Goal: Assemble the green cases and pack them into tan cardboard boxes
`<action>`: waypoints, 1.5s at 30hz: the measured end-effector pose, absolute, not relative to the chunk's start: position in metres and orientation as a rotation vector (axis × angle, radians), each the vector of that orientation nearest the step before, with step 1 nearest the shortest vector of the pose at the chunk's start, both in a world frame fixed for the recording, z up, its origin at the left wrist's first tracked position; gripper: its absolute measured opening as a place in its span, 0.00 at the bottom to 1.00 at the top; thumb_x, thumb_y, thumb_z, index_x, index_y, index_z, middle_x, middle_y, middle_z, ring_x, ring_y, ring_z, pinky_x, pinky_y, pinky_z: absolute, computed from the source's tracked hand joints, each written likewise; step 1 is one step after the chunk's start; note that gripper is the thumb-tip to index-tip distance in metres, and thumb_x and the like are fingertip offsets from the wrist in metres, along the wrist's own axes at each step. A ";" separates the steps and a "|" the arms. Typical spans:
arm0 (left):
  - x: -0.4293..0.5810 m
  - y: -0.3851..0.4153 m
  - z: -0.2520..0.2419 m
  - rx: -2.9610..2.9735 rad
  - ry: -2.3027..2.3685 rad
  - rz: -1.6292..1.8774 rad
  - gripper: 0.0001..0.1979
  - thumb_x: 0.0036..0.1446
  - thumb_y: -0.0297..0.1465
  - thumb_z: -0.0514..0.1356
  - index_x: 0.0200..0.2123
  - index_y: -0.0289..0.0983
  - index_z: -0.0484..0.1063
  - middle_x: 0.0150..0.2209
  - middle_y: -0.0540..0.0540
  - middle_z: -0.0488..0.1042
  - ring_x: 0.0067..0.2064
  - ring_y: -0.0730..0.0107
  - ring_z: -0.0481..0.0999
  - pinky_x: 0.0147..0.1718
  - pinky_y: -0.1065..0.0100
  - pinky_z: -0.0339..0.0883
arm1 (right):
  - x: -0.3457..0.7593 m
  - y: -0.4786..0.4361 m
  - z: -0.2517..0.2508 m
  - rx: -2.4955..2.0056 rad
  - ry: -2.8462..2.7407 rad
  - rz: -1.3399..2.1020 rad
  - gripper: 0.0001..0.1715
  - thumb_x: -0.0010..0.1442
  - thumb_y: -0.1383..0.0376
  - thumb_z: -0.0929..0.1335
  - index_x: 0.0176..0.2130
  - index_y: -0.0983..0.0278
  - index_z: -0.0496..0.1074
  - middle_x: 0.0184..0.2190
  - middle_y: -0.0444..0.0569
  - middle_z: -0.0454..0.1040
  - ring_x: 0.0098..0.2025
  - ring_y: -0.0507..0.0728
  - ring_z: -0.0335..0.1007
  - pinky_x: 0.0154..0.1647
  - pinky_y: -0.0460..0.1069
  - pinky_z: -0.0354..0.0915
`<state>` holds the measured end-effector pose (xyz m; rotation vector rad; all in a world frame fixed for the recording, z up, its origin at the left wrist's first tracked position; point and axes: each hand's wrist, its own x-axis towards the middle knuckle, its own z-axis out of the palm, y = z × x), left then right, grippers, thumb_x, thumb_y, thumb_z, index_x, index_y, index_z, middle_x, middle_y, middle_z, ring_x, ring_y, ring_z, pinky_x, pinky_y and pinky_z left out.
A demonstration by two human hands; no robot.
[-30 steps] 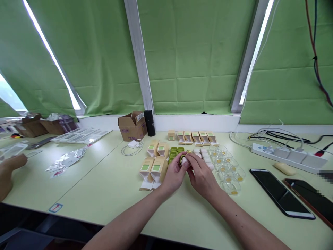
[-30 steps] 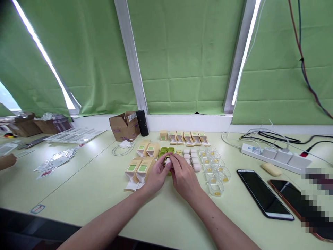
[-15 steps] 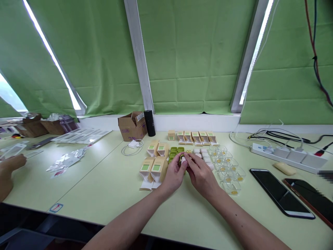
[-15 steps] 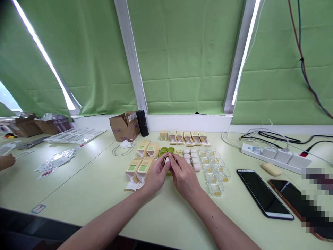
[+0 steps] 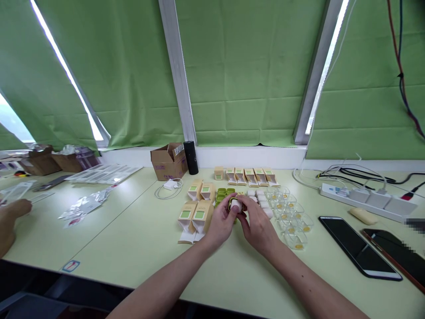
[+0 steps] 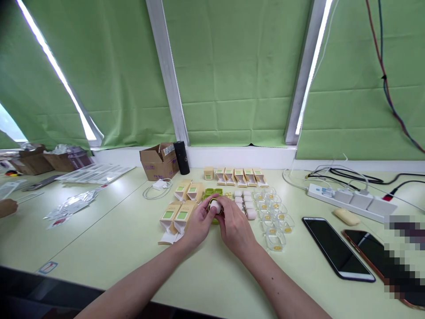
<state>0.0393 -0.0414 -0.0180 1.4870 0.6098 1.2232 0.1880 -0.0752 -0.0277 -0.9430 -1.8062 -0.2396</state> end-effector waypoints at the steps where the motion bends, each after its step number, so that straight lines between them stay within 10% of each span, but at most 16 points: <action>1: 0.039 -0.041 -0.018 1.479 0.606 1.217 0.34 0.64 0.51 0.65 0.64 0.36 0.70 0.44 0.40 0.82 0.44 0.60 0.82 0.45 0.63 0.78 | 0.188 -0.076 -0.027 -0.944 -1.806 -0.240 0.25 0.74 0.69 0.63 0.68 0.61 0.62 0.58 0.62 0.77 0.60 0.66 0.76 0.56 0.63 0.79; 11: 0.034 -0.039 -0.024 1.197 0.411 1.155 0.29 0.65 0.48 0.66 0.63 0.39 0.75 0.55 0.38 0.79 0.52 0.61 0.79 0.50 0.65 0.73 | 0.189 -0.075 -0.027 -0.977 -1.790 -0.312 0.20 0.75 0.68 0.62 0.64 0.63 0.66 0.57 0.62 0.77 0.61 0.66 0.76 0.59 0.64 0.77; 45: 0.037 -0.036 -0.019 0.890 0.289 1.084 0.15 0.63 0.38 0.71 0.47 0.33 0.80 0.43 0.41 0.80 0.41 0.69 0.78 0.40 0.71 0.72 | 0.185 -0.075 -0.029 -1.002 -1.767 -0.103 0.22 0.75 0.66 0.62 0.66 0.61 0.61 0.59 0.62 0.73 0.62 0.67 0.71 0.63 0.68 0.72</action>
